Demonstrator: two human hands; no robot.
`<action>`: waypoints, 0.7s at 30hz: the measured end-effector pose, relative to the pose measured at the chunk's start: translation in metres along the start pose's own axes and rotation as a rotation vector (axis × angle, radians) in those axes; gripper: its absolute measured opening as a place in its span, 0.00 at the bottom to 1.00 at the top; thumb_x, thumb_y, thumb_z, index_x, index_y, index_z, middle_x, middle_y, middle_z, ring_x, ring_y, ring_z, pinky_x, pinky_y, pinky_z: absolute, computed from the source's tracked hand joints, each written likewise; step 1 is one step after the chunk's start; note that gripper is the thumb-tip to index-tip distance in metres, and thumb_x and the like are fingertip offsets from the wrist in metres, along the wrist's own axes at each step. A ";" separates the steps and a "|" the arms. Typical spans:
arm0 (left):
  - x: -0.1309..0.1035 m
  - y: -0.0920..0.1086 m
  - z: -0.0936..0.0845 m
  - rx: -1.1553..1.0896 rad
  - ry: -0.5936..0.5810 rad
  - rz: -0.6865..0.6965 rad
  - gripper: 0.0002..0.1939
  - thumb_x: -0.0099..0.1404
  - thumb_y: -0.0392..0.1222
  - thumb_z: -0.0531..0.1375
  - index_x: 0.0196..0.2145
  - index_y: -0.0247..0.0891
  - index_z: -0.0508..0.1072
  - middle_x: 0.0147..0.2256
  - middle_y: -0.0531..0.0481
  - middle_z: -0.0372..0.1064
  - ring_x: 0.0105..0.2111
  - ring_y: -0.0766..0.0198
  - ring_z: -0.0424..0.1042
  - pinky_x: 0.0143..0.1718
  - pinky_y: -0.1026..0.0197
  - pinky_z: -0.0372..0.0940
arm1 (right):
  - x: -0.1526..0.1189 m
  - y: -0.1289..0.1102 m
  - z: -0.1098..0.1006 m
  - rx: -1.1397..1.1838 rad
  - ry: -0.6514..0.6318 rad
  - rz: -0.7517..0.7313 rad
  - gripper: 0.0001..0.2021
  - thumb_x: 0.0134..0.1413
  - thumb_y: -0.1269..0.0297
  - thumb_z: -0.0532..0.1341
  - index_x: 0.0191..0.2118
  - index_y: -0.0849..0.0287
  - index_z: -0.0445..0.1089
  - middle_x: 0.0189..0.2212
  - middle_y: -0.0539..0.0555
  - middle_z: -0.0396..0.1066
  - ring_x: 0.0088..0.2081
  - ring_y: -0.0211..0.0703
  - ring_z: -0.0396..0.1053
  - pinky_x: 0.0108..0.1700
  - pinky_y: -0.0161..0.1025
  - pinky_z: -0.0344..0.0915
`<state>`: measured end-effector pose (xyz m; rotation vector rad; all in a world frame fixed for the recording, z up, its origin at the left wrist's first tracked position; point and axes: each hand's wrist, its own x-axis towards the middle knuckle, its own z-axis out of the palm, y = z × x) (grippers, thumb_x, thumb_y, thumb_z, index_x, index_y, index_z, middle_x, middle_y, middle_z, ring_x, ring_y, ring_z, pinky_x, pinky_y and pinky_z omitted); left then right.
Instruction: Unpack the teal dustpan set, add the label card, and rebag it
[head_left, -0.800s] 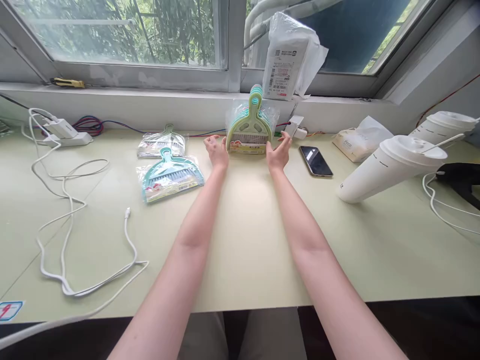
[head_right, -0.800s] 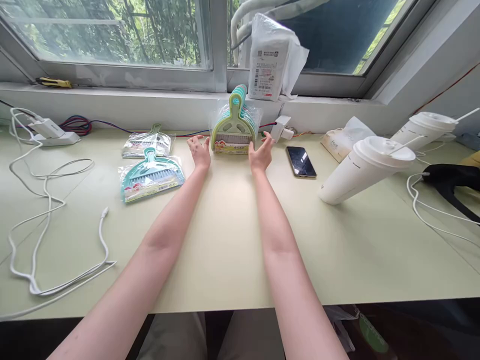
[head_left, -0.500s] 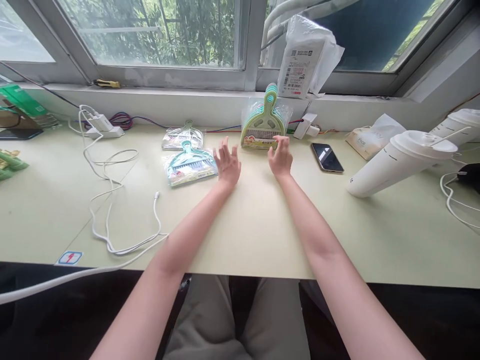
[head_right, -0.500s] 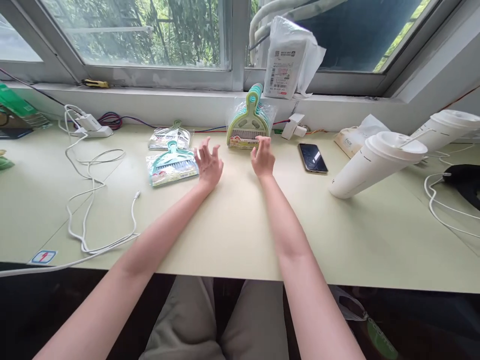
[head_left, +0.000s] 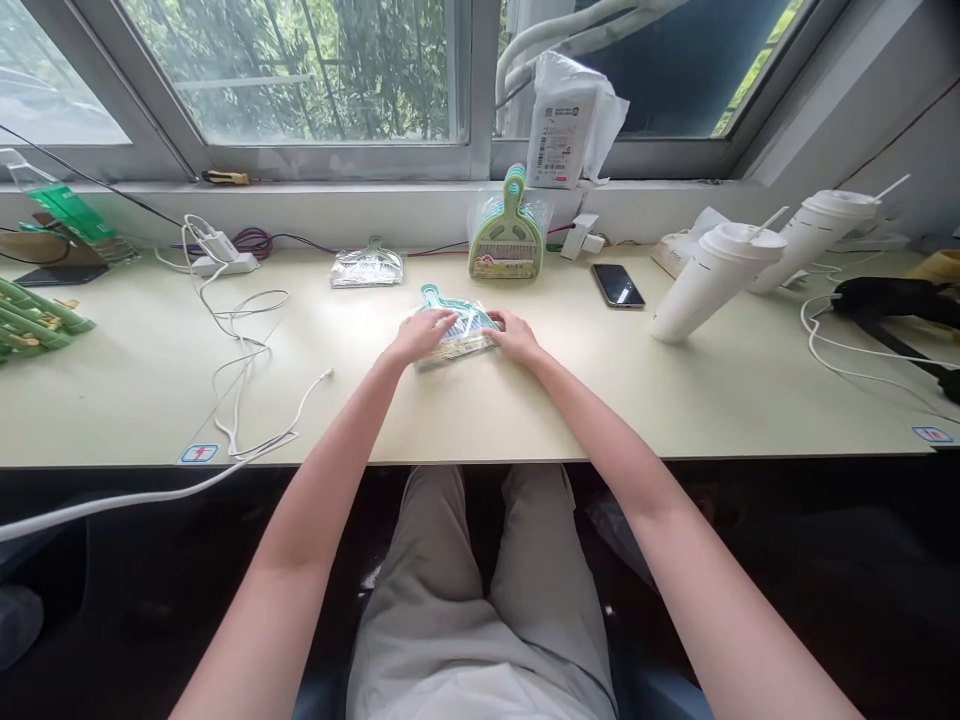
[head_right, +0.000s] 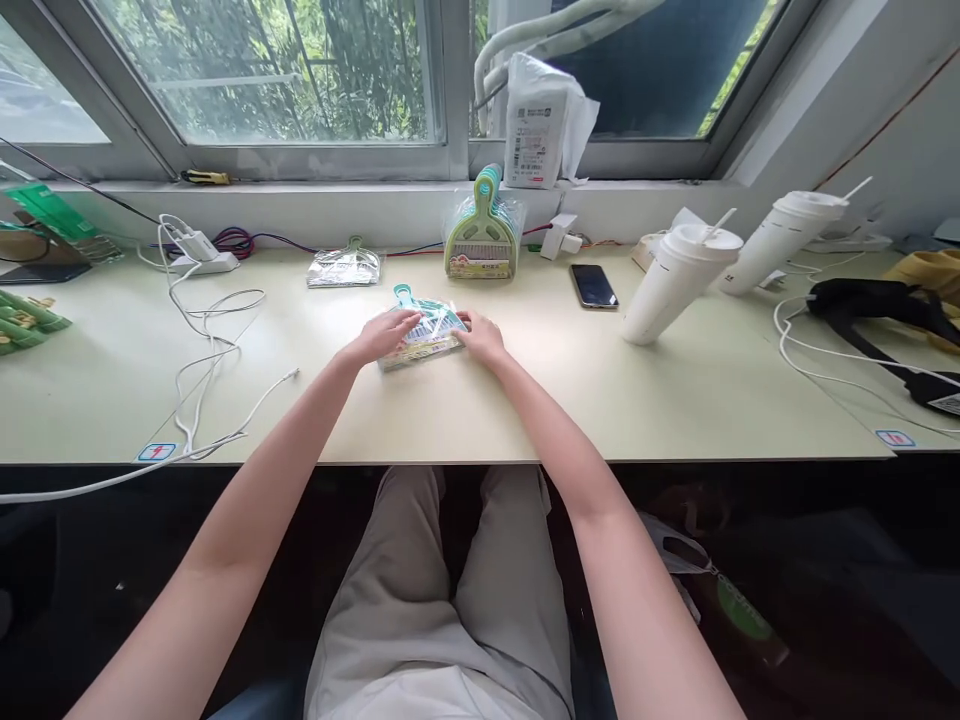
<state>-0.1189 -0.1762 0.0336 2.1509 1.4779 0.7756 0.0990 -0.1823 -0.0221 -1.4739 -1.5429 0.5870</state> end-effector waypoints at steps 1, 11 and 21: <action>0.002 0.002 0.001 0.004 0.079 -0.062 0.13 0.62 0.46 0.61 0.45 0.43 0.73 0.50 0.44 0.69 0.57 0.48 0.62 0.59 0.46 0.54 | -0.001 0.002 -0.002 0.068 -0.012 0.014 0.16 0.46 0.66 0.67 0.44 0.57 0.72 0.41 0.54 0.77 0.45 0.48 0.73 0.53 0.49 0.67; 0.023 0.005 0.027 -0.625 0.285 -0.364 0.33 0.61 0.51 0.63 0.60 0.43 0.57 0.55 0.37 0.63 0.50 0.55 0.70 0.47 0.54 0.68 | 0.004 0.003 -0.022 0.432 0.438 0.077 0.11 0.57 0.64 0.57 0.44 0.60 0.71 0.44 0.58 0.75 0.46 0.44 0.73 0.51 0.46 0.70; 0.006 -0.009 0.021 -1.084 -0.153 -0.209 0.17 0.56 0.43 0.67 0.42 0.34 0.72 0.35 0.46 0.75 0.29 0.64 0.74 0.33 0.61 0.73 | -0.017 -0.026 -0.034 -0.161 0.370 -0.367 0.10 0.62 0.68 0.54 0.46 0.56 0.68 0.52 0.58 0.68 0.57 0.51 0.62 0.60 0.54 0.57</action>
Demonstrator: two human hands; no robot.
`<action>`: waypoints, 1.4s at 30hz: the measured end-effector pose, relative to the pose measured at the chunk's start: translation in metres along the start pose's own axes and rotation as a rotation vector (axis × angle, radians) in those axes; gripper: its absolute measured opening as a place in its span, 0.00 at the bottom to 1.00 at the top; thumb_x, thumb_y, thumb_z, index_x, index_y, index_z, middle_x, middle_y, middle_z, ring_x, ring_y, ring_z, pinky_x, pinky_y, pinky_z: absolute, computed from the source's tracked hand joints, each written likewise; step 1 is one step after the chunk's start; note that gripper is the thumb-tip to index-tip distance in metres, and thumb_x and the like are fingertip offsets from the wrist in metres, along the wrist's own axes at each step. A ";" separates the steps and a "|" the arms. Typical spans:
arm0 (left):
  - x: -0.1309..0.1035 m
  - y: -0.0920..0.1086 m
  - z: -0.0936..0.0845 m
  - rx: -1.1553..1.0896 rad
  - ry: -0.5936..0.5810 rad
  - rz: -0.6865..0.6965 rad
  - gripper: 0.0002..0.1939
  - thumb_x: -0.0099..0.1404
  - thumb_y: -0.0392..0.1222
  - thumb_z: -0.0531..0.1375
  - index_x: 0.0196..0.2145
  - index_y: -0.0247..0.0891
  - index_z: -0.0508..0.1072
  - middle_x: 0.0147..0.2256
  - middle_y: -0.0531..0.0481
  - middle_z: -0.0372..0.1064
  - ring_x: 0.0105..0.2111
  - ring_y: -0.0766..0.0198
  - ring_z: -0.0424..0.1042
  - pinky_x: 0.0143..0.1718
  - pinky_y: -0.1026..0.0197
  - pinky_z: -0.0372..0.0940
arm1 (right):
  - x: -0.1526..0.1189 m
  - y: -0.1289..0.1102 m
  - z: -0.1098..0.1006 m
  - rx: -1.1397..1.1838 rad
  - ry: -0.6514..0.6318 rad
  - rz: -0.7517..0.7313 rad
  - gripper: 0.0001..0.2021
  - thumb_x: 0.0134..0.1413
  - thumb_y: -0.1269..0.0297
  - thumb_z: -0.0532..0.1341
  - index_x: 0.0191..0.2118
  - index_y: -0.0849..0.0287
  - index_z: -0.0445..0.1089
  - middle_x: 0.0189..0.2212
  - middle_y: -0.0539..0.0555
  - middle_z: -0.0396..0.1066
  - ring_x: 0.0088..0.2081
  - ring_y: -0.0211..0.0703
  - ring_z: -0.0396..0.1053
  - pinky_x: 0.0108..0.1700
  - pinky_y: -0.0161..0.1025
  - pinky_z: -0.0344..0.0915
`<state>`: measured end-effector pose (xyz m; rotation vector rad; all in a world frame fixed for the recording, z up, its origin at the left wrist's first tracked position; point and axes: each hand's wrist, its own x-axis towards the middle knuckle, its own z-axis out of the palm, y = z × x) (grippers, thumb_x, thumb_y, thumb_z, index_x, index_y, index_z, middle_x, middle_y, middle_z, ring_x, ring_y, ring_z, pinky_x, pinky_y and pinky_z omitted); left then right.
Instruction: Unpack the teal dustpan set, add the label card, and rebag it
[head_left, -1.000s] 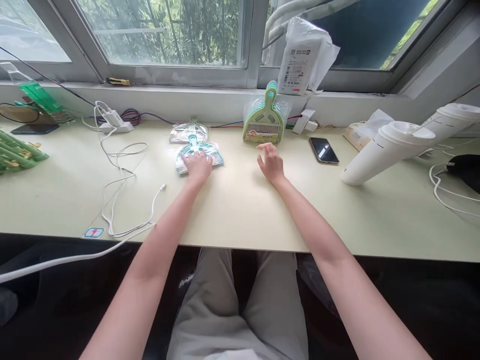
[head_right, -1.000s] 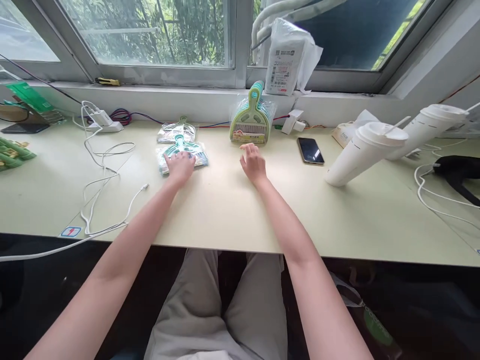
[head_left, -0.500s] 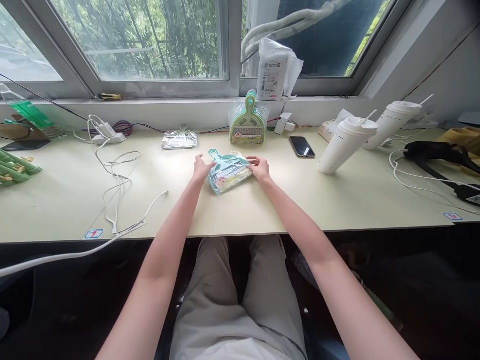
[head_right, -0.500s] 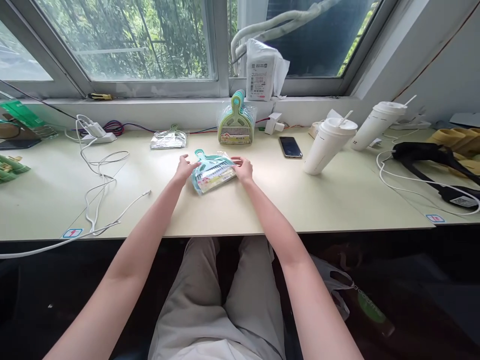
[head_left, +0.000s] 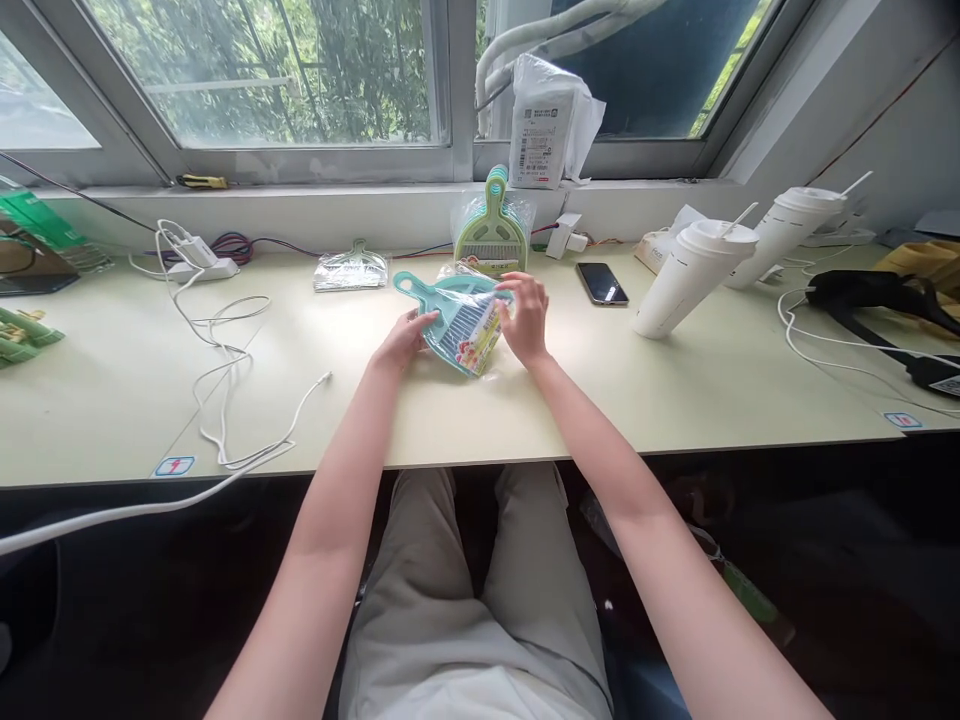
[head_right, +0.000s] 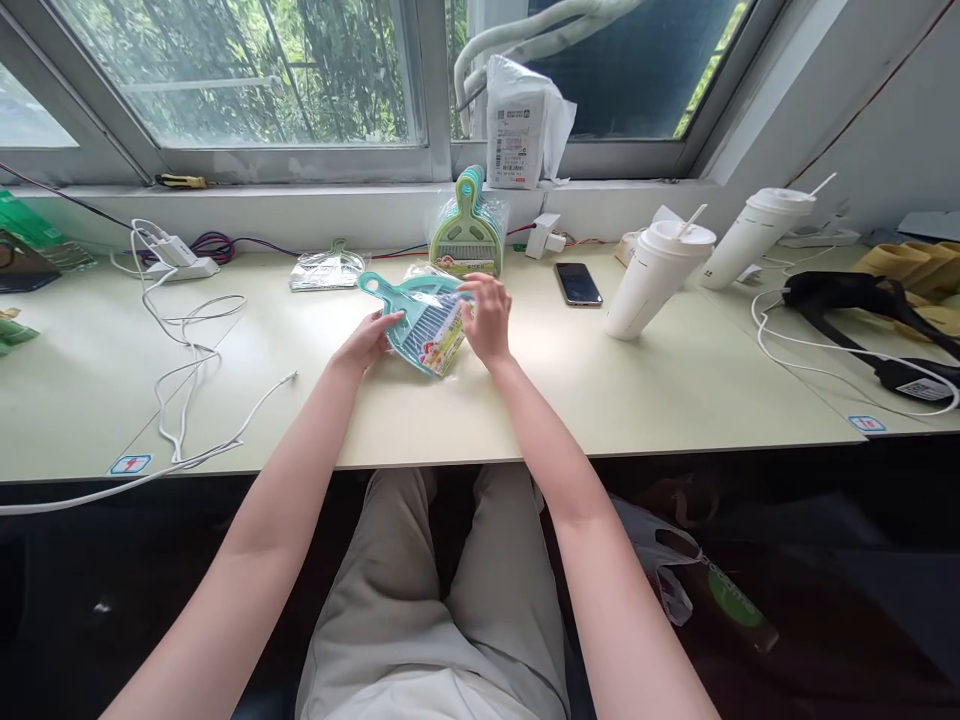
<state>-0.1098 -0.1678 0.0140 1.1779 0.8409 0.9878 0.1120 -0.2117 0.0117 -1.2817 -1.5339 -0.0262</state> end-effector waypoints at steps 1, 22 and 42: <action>0.001 -0.001 -0.001 -0.045 0.034 0.029 0.17 0.57 0.43 0.67 0.42 0.34 0.72 0.35 0.47 0.75 0.30 0.65 0.75 0.34 0.62 0.73 | -0.002 -0.005 0.000 -0.020 -0.069 -0.083 0.09 0.62 0.69 0.54 0.45 0.56 0.68 0.51 0.58 0.68 0.56 0.51 0.62 0.60 0.53 0.57; -0.018 0.014 -0.014 0.249 -0.340 0.040 0.27 0.54 0.50 0.69 0.50 0.41 0.72 0.50 0.41 0.72 0.50 0.52 0.73 0.53 0.47 0.68 | 0.004 0.017 0.007 0.746 -0.171 0.735 0.23 0.46 0.65 0.72 0.46 0.57 0.64 0.38 0.53 0.78 0.40 0.43 0.76 0.44 0.44 0.75; -0.008 0.004 -0.034 0.195 0.167 0.142 0.39 0.50 0.39 0.71 0.57 0.35 0.63 0.34 0.43 0.78 0.29 0.62 0.77 0.39 0.57 0.69 | 0.010 0.011 -0.010 0.721 -0.193 0.640 0.26 0.40 0.63 0.74 0.46 0.58 0.67 0.37 0.56 0.77 0.42 0.48 0.75 0.49 0.51 0.73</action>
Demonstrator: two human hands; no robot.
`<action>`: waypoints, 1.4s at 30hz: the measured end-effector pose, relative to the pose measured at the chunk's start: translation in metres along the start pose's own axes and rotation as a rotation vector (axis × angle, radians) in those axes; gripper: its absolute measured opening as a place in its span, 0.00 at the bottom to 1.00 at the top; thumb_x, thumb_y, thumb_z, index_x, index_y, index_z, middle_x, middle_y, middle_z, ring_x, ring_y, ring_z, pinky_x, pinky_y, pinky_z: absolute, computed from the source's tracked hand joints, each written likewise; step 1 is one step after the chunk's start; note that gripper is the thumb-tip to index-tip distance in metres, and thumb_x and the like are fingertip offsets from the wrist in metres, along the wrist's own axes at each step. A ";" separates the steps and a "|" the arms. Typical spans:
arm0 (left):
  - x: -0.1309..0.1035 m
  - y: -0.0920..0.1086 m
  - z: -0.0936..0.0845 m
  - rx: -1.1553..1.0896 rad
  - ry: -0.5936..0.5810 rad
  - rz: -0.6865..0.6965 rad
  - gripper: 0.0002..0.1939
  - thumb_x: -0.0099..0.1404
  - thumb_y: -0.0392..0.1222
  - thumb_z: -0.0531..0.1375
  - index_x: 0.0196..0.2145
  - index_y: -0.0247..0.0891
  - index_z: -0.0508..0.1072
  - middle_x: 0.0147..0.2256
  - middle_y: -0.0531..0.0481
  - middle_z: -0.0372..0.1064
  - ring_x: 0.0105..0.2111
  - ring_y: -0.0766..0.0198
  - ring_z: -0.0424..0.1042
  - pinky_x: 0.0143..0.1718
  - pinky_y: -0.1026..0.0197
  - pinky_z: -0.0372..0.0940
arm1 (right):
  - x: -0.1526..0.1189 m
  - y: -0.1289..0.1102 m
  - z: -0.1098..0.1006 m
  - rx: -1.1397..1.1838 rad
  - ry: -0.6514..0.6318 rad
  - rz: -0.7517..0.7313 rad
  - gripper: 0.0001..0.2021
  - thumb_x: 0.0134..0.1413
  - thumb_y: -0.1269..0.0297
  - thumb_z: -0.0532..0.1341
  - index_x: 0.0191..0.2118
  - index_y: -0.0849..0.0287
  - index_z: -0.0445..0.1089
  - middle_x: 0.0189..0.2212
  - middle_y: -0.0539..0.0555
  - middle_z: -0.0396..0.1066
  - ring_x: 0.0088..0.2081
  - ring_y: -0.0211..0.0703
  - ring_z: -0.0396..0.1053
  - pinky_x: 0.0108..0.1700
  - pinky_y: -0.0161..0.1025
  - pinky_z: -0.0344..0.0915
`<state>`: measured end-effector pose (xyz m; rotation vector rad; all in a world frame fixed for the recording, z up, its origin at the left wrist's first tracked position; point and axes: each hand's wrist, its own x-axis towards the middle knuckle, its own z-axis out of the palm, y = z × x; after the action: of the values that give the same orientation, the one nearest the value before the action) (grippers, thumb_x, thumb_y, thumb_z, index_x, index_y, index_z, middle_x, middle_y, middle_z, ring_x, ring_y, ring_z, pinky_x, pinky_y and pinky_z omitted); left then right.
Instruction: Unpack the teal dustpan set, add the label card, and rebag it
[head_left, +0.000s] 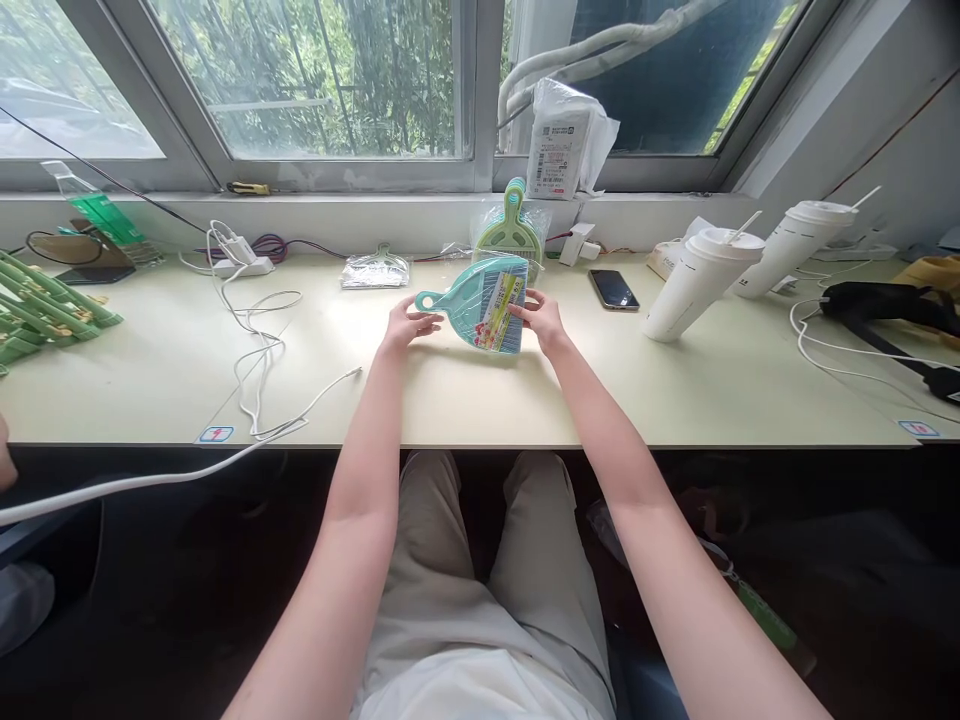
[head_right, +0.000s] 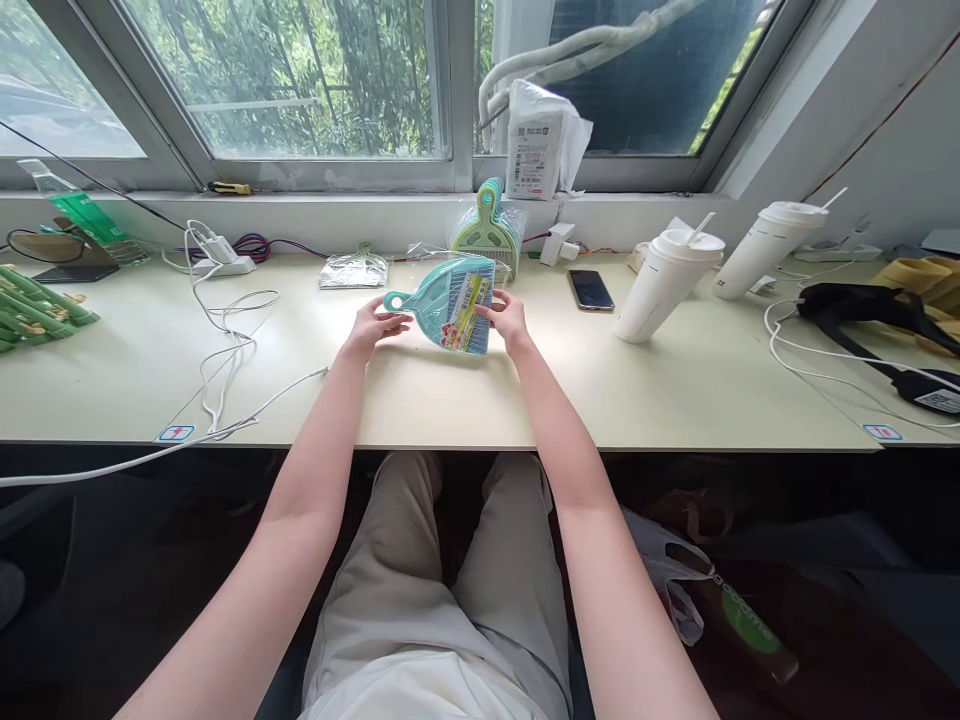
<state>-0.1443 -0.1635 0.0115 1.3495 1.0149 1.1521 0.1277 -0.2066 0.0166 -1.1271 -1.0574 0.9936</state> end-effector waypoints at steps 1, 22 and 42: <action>0.001 -0.001 -0.002 0.020 0.039 -0.002 0.40 0.49 0.39 0.71 0.58 0.36 0.62 0.34 0.44 0.78 0.28 0.63 0.76 0.38 0.58 0.69 | -0.001 -0.001 0.000 0.006 0.005 0.005 0.26 0.40 0.64 0.74 0.46 0.59 0.67 0.37 0.56 0.77 0.41 0.48 0.75 0.49 0.51 0.73; 0.004 0.008 -0.017 0.261 0.536 0.002 0.12 0.59 0.44 0.61 0.38 0.35 0.75 0.39 0.41 0.77 0.43 0.56 0.75 0.48 0.53 0.67 | -0.004 -0.007 -0.001 0.107 0.020 0.045 0.19 0.40 0.73 0.73 0.42 0.60 0.71 0.30 0.54 0.78 0.31 0.42 0.76 0.36 0.39 0.75; -0.015 0.010 0.059 0.036 -0.022 0.029 0.29 0.65 0.61 0.52 0.56 0.41 0.62 0.49 0.40 0.71 0.46 0.51 0.74 0.42 0.51 0.71 | -0.014 0.003 0.026 0.233 -0.054 0.116 0.10 0.47 0.71 0.68 0.37 0.58 0.71 0.33 0.52 0.78 0.32 0.39 0.77 0.39 0.35 0.75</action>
<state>-0.0890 -0.1901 0.0200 1.4063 1.0073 1.1438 0.0991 -0.2141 0.0147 -0.9830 -0.9003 1.2118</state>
